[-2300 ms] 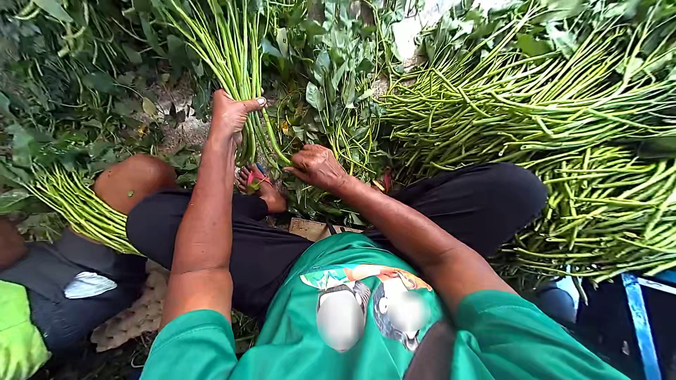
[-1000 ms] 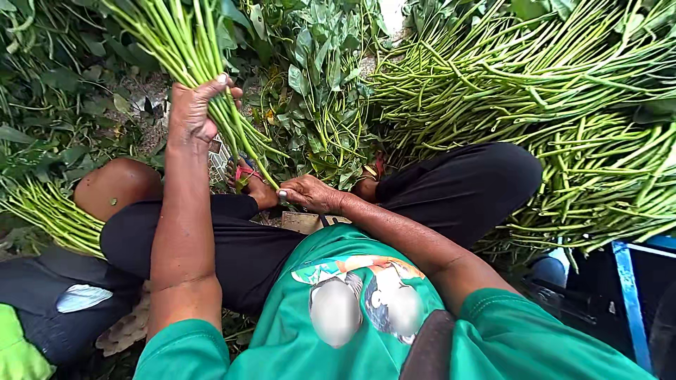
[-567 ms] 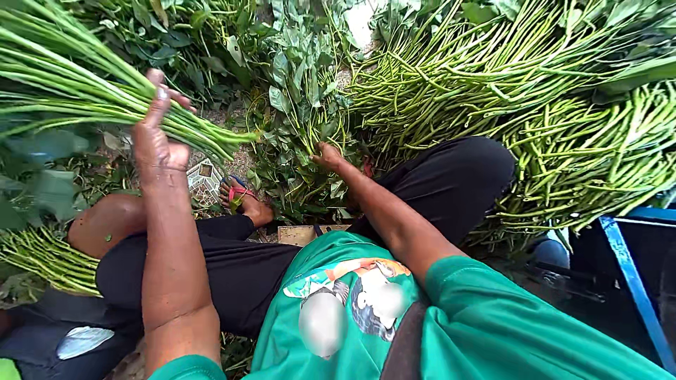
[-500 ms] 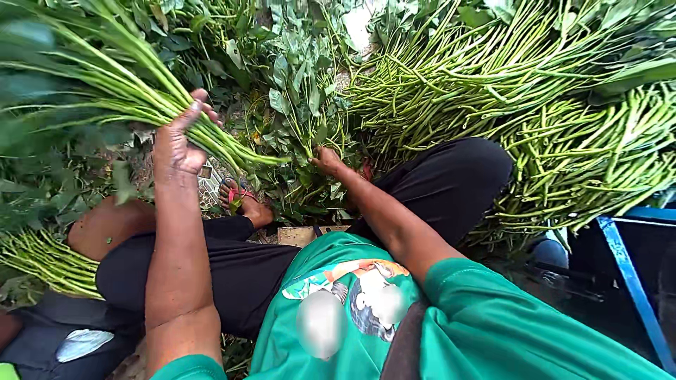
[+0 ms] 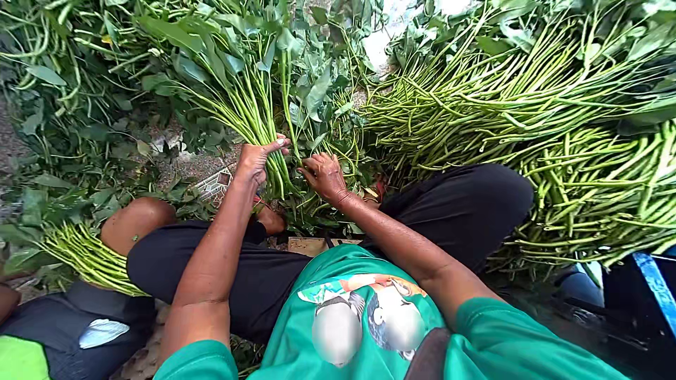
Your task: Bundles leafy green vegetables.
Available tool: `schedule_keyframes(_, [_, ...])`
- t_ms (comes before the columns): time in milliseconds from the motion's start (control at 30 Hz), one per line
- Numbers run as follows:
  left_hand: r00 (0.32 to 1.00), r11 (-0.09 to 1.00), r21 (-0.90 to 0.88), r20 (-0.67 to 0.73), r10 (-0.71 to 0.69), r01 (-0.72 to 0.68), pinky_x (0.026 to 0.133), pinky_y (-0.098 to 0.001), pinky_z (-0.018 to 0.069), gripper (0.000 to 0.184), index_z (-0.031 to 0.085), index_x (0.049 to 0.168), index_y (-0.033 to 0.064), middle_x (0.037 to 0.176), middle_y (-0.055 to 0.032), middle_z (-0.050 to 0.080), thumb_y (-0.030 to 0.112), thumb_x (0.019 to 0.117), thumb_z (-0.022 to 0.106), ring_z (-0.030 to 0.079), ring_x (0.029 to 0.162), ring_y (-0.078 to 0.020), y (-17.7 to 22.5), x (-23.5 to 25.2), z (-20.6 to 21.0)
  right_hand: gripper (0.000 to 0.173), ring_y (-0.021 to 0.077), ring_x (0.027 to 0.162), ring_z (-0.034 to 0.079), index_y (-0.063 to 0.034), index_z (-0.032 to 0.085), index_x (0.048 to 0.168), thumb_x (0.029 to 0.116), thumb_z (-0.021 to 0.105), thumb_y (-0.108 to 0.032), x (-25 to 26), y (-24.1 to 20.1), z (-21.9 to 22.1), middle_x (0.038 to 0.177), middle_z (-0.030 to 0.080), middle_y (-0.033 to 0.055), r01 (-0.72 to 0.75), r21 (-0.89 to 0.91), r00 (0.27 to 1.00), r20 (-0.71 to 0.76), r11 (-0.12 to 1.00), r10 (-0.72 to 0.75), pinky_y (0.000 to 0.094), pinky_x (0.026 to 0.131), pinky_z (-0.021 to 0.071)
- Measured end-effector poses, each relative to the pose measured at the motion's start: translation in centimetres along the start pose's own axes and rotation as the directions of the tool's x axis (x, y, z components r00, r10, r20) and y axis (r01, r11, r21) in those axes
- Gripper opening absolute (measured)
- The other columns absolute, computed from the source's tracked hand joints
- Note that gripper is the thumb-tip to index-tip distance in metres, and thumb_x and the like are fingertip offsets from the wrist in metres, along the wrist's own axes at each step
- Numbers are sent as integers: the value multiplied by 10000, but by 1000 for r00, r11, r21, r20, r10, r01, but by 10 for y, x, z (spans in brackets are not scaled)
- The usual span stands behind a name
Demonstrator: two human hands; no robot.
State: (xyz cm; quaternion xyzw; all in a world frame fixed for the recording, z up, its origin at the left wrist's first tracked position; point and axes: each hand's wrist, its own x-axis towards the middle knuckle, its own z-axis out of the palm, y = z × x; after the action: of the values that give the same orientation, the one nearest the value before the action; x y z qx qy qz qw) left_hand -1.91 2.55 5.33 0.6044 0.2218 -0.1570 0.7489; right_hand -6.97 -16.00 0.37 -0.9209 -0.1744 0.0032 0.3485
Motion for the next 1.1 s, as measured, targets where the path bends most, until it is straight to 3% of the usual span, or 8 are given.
schedule_keyframes(233, [999, 998, 63, -38, -20, 23, 761, -315, 607, 348, 601, 1185, -22, 967, -116, 738, -71, 867, 733, 715, 816, -173, -12, -4, 0, 258, 368, 946, 704, -41, 769, 1093, 1028, 595, -221, 6, 1, 4, 973, 737, 170, 91, -43, 996, 24, 995, -90, 591, 913, 477])
schedule_keyframes(433, [994, 981, 188, -81, 67, -51, 864, -324, 598, 415, 637, 1167, -31, 1047, -107, 729, -81, 791, 807, 708, 940, -155, -19, -7, 6, 308, 391, 1009, 700, -8, 699, 1235, 1030, 573, -201, 23, -20, -11, 1100, 717, 224, -274, 148, 921, 324, 950, 216, 607, 912, 530])
schedule_keyframes(500, [992, 975, 205, -65, 105, -90, 855, -308, 603, 426, 627, 1169, -39, 1036, -100, 731, -94, 785, 804, 711, 922, -138, -19, -9, 6, 334, 293, 847, 697, 13, 645, 1307, 1026, 585, -156, 28, -21, -7, 987, 708, 193, -454, 350, 855, 428, 819, 291, 497, 817, 574])
schedule_keyframes(633, [987, 945, 292, -22, 158, -145, 896, -293, 592, 413, 626, 1191, -35, 1057, -83, 740, -36, 819, 807, 714, 954, -107, -18, -10, 1, 254, 187, 827, 678, -72, 589, 1267, 1046, 510, -167, 32, -12, -5, 957, 683, 66, -747, 643, 664, 703, 171, 255, 391, 691, 577])
schedule_keyframes(767, [981, 897, 407, -15, 192, -170, 875, -293, 593, 455, 634, 1174, -25, 1026, -80, 725, 71, 792, 862, 702, 916, -84, -17, -12, -2, 502, 236, 1013, 652, -121, 425, 1510, 1067, 534, -331, 38, -15, -7, 1270, 595, 101, -697, 707, 715, 677, 118, 175, 443, 812, 592])
schedule_keyframes(933, [969, 904, 373, -45, 243, -209, 937, -336, 591, 500, 594, 1247, -45, 1110, -113, 723, 48, 818, 832, 713, 1004, -136, -6, -10, -5, 170, 79, 721, 599, -76, 607, 1130, 1061, 579, -229, 54, -22, 12, 938, 672, 13, -487, 872, 758, 453, -55, 468, 262, 669, 533])
schedule_keyframes(1033, [941, 913, 272, -64, 331, -303, 905, -320, 607, 484, 555, 1244, -40, 1078, -85, 733, -28, 821, 791, 724, 978, -143, 8, -6, -17, 182, 86, 723, 579, 0, 606, 1092, 1053, 572, -175, 35, -14, 14, 857, 616, 33, -389, 810, 902, 237, 440, 362, 271, 710, 524])
schedule_keyframes(1100, [920, 906, 249, -106, 377, -342, 907, -318, 608, 491, 548, 1260, -42, 1083, -83, 729, -28, 829, 784, 721, 983, -147, 21, -3, -29, 343, 242, 986, 696, 35, 655, 1215, 1045, 598, -257, 9, -3, 15, 1061, 715, 172, -363, 521, 929, 266, 773, 256, 435, 943, 563])
